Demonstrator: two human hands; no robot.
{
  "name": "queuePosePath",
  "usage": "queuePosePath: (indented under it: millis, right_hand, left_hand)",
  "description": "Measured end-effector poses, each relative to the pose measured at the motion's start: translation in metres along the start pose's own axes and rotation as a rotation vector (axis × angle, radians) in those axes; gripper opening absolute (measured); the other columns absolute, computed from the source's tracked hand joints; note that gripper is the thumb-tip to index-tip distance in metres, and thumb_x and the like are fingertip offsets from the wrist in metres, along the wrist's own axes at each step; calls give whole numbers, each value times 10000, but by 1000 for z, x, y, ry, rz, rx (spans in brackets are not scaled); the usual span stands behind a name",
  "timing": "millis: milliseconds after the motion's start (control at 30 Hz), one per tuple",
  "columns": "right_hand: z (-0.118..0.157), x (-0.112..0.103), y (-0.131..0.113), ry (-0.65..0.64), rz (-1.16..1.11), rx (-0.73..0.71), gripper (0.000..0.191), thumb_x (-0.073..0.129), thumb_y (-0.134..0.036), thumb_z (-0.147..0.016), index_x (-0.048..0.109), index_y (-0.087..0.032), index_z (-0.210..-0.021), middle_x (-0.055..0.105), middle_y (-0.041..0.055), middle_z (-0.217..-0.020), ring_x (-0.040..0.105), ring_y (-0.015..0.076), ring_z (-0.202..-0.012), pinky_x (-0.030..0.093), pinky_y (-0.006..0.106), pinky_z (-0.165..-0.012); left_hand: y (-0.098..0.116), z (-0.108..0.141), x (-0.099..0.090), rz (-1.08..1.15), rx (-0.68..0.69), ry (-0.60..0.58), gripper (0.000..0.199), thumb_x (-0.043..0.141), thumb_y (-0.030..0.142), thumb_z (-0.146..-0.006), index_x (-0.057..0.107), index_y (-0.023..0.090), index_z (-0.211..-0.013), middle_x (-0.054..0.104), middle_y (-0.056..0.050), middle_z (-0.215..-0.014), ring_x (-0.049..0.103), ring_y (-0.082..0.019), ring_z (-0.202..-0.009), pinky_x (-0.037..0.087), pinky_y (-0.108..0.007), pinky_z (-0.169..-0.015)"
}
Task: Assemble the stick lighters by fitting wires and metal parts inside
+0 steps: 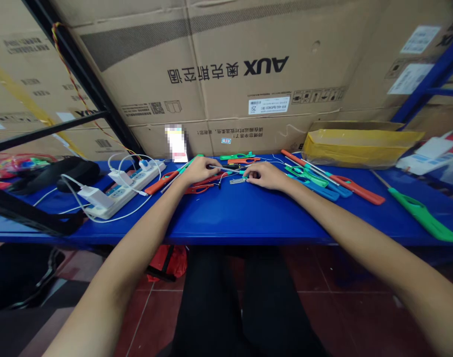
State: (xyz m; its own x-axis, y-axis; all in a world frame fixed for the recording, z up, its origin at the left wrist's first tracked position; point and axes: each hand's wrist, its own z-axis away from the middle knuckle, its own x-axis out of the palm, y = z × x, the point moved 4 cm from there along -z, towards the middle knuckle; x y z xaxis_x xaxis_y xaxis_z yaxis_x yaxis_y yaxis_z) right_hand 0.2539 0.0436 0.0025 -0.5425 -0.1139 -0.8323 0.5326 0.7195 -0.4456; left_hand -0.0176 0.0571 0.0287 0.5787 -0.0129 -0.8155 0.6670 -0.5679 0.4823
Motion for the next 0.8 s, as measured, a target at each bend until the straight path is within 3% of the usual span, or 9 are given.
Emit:
queuePosePath:
  millis: [433,800]
  right_hand:
    - [3,-8,-9,74,-8,3,174,692,-274,-986,862,-276,-1025,847,49,-1011,754,245,-898,556,416,-900]
    - [3,-5,-4,71,-35,0,174,694,-255,-978,851,-262,-1052,843,51,-981,770,239,-884,581,416,-885]
  left_hand:
    - [-2,0,0,135,57,76,277,715,284,-862,906,200,-1045,820,-82,-900,666,-210,-790,475,-343,-738]
    - [-7,-2,-1,355,20,202,180,796,262,-838,759,193,-1001,733,-46,-775,606,-154,-633,443,-289,-601]
